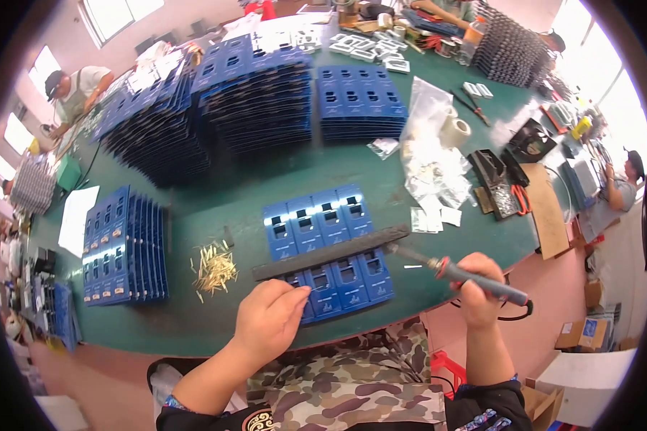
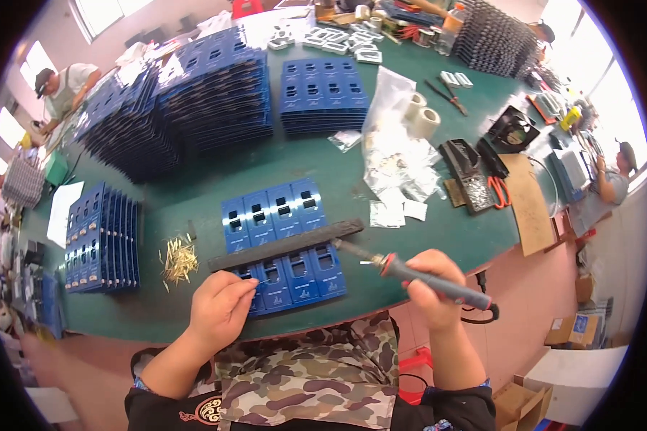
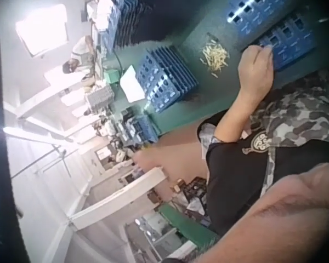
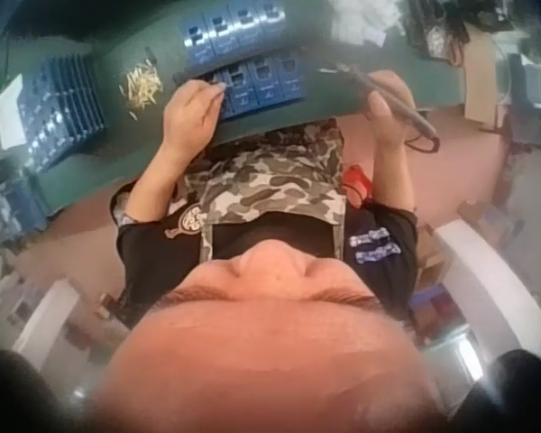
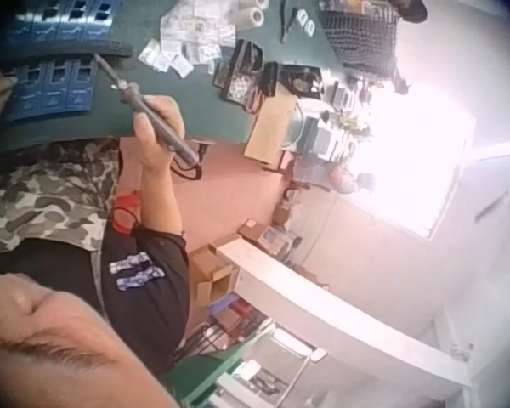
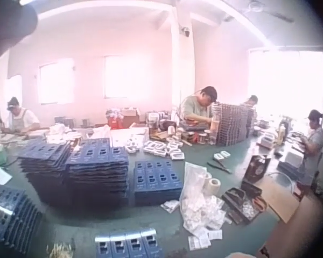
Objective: The person inserts metal pins into blue plastic fixtures by hand, then solders them using a soldering iron and solder wire.
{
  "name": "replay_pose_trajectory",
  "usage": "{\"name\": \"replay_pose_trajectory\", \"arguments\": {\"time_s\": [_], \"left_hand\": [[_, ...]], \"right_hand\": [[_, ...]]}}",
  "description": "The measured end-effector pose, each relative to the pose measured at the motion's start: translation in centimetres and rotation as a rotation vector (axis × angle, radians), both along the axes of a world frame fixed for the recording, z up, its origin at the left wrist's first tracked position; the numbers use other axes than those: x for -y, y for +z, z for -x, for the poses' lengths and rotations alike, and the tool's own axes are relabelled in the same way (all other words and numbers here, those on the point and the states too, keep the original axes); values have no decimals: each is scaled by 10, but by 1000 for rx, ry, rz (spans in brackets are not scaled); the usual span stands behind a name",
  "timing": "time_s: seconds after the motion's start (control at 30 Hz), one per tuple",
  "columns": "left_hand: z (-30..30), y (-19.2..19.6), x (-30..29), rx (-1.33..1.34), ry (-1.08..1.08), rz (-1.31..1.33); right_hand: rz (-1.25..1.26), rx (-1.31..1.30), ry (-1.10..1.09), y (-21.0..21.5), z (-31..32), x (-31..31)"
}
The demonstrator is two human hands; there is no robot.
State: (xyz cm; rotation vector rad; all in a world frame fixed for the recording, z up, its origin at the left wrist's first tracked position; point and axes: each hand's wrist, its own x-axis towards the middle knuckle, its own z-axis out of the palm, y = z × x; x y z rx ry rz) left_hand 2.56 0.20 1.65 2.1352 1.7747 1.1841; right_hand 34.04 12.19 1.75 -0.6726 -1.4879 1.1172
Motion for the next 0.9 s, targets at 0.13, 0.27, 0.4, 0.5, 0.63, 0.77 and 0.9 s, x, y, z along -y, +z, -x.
{"name": "replay_pose_trajectory", "arguments": {"time_s": [0.13, 0.27, 0.4, 0.5, 0.63, 0.77, 0.9], "left_hand": [[-1, -1, -3, -45, -41, 11], [1, -3, -5, -66, -63, 17], [4, -5, -4, -67, -74, 34], [4, -7, -6, -56, -75, 20], [4, -7, -7, -71, -82, 27], [4, -7, -7, -78, -81, 27], [4, -7, -7, -86, -80, 32]], "right_hand": [[248, -38, 257, -26, 28, 14], [256, -1, 196, -31, 52, 24], [197, 20, 189, -38, 52, 20], [99, 113, 261, -39, 50, 18], [120, 98, 192, -35, 57, 19], [89, 113, 195, -33, 58, 18], [115, 122, 186, -33, 58, 19]]}}
